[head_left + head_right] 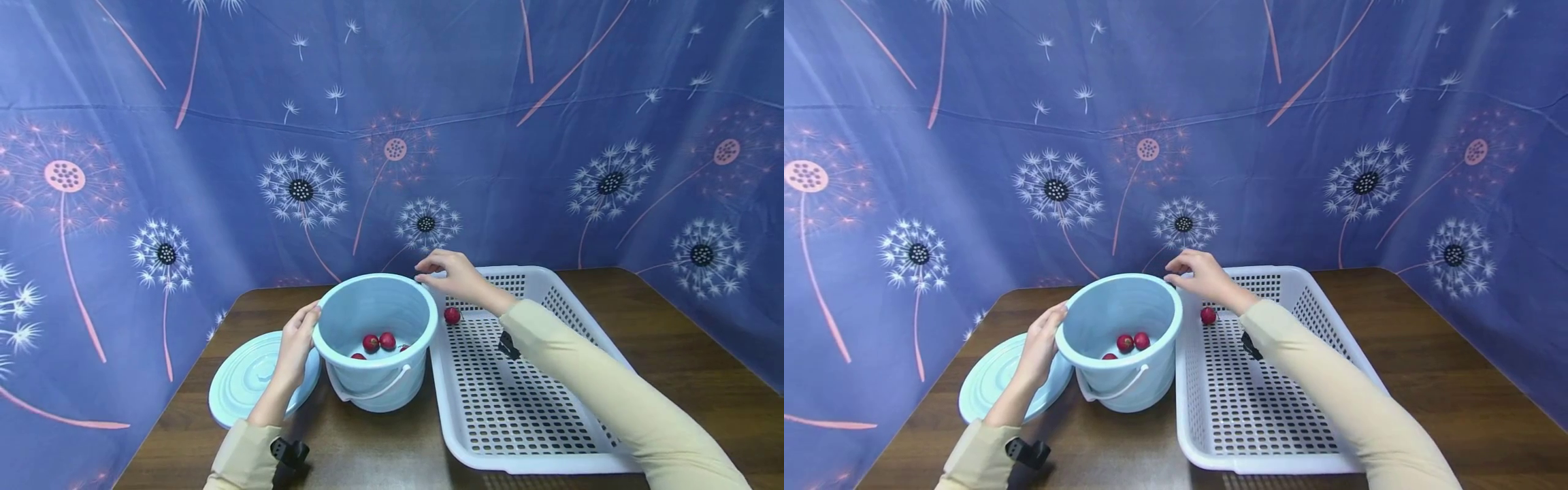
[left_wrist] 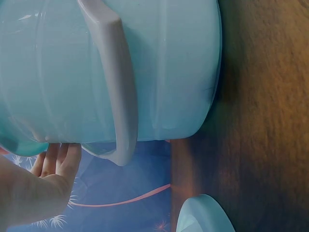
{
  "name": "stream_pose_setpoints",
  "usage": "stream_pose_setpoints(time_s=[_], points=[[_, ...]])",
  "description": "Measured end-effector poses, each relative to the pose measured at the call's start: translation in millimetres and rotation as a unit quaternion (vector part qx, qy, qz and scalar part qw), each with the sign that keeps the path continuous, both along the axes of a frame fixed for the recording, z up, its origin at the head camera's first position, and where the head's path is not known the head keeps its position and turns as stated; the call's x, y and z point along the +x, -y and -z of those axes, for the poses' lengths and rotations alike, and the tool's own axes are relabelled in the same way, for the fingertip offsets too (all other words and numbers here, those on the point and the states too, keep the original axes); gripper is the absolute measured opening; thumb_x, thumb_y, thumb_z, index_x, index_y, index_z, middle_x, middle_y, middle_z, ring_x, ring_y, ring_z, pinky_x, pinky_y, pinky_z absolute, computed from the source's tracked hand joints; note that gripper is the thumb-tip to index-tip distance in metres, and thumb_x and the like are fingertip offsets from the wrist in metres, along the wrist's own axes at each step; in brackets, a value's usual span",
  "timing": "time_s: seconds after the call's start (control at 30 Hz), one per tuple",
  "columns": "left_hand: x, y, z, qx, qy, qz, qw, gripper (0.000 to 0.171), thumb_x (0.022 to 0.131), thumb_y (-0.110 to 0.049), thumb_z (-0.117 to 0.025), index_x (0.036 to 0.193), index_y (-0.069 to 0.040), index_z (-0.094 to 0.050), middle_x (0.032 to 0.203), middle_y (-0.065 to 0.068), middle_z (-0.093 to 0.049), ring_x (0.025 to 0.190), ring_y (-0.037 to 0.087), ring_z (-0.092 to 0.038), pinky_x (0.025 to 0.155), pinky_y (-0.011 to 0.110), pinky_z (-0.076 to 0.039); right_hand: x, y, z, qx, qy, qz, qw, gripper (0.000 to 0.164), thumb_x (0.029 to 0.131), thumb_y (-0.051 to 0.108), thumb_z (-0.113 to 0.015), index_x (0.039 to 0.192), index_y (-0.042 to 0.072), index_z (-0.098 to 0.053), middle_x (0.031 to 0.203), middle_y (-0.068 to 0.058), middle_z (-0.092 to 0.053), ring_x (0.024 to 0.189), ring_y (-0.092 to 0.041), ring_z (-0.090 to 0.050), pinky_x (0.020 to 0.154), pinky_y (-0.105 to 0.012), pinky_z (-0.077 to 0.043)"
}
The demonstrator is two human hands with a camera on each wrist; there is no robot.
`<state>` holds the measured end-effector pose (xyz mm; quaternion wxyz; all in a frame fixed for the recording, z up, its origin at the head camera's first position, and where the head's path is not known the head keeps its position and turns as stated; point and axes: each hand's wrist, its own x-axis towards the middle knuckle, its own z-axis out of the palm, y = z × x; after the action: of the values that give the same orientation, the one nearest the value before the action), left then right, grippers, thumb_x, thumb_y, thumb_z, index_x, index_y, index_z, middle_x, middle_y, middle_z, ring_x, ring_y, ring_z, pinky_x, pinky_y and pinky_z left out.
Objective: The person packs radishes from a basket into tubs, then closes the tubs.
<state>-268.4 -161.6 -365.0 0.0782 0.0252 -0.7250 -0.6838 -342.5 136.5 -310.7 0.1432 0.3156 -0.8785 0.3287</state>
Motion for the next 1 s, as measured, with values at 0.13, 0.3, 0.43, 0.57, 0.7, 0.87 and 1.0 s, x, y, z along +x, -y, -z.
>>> stream_pose_setpoints(time_s=[0.13, 0.3, 0.43, 0.57, 0.7, 0.87, 1.0], points=[[0.4, 0.4, -1.1, -0.002, 0.003, -0.001, 1.0000, 0.044, 0.098, -0.029, -0.044, 0.133, -0.001, -0.048, 0.132, 0.018, -0.052, 0.109, 0.014, -0.054, 0.094, 0.034, -0.045, -2.4, -11.4, 5.1, 0.002, 0.000, 0.012, 1.000, 0.018, 0.088, 0.018, -0.065, 0.102, 0.007, -0.069, 0.095, -0.006, -0.064, 0.088, -0.019, -0.061, 0.084, -0.038, -0.051], [3.0, 0.6, -2.6, -0.002, 0.004, 0.005, 1.0000, 0.046, 0.099, -0.029, -0.043, 0.134, -0.001, -0.046, 0.136, 0.019, -0.049, 0.121, 0.026, -0.050, 0.101, 0.044, -0.041, -4.3, -22.5, 11.4, 0.019, 0.005, 0.031, 0.999, 0.022, 0.089, 0.019, -0.064, 0.104, 0.005, -0.069, 0.094, -0.005, -0.063, 0.088, -0.019, -0.061, 0.082, -0.037, -0.051], [4.5, 0.7, -2.8, -0.001, 0.006, 0.011, 0.9999, 0.047, 0.099, -0.030, -0.043, 0.135, 0.000, -0.044, 0.138, 0.020, -0.046, 0.126, 0.032, -0.045, 0.104, 0.049, -0.037, -6.5, -29.8, 16.1, 0.030, 0.013, 0.046, 0.998, 0.024, 0.089, 0.020, -0.064, 0.106, 0.004, -0.068, 0.096, -0.005, -0.064, 0.089, -0.020, -0.061, 0.083, -0.037, -0.051], [4.5, -0.2, -2.8, 0.000, 0.006, 0.009, 0.9999, 0.047, 0.099, -0.029, -0.043, 0.135, 0.001, -0.045, 0.139, 0.020, -0.046, 0.126, 0.032, -0.045, 0.104, 0.049, -0.037, -9.5, -35.3, 21.3, 0.029, 0.029, 0.054, 0.998, 0.025, 0.087, 0.019, -0.067, 0.106, 0.003, -0.068, 0.097, -0.007, -0.064, 0.088, -0.020, -0.061, 0.081, -0.037, -0.051], [3.7, -1.0, -2.7, -0.001, 0.006, 0.002, 1.0000, 0.045, 0.099, -0.028, -0.043, 0.133, 0.000, -0.047, 0.137, 0.018, -0.048, 0.121, 0.026, -0.048, 0.100, 0.042, -0.041, -11.6, -40.8, 26.5, 0.032, 0.052, 0.061, 0.996, 0.026, 0.086, 0.018, -0.068, 0.107, 0.003, -0.068, 0.100, -0.009, -0.064, 0.089, -0.020, -0.061, 0.081, -0.038, -0.051], [3.8, -1.5, -2.7, -0.008, 0.004, -0.004, 1.0000, 0.045, 0.099, -0.028, -0.042, 0.133, 0.001, -0.048, 0.136, 0.018, -0.050, 0.116, 0.021, -0.051, 0.094, 0.034, -0.044, -13.8, -46.5, 31.8, 0.050, 0.077, 0.067, 0.994, 0.028, 0.085, 0.019, -0.069, 0.107, 0.002, -0.067, 0.100, -0.010, -0.064, 0.091, -0.022, -0.061, 0.082, -0.040, -0.051], [4.3, -1.6, -3.3, -0.005, 0.002, -0.001, 1.0000, 0.045, 0.099, -0.028, -0.042, 0.133, 0.001, -0.047, 0.136, 0.018, -0.049, 0.118, 0.024, -0.050, 0.097, 0.038, -0.043, -16.1, -50.9, 37.0, 0.067, 0.093, 0.075, 0.991, 0.031, 0.083, 0.021, -0.071, 0.107, 0.002, -0.067, 0.098, -0.010, -0.064, 0.090, -0.022, -0.062, 0.079, -0.039, -0.052]])
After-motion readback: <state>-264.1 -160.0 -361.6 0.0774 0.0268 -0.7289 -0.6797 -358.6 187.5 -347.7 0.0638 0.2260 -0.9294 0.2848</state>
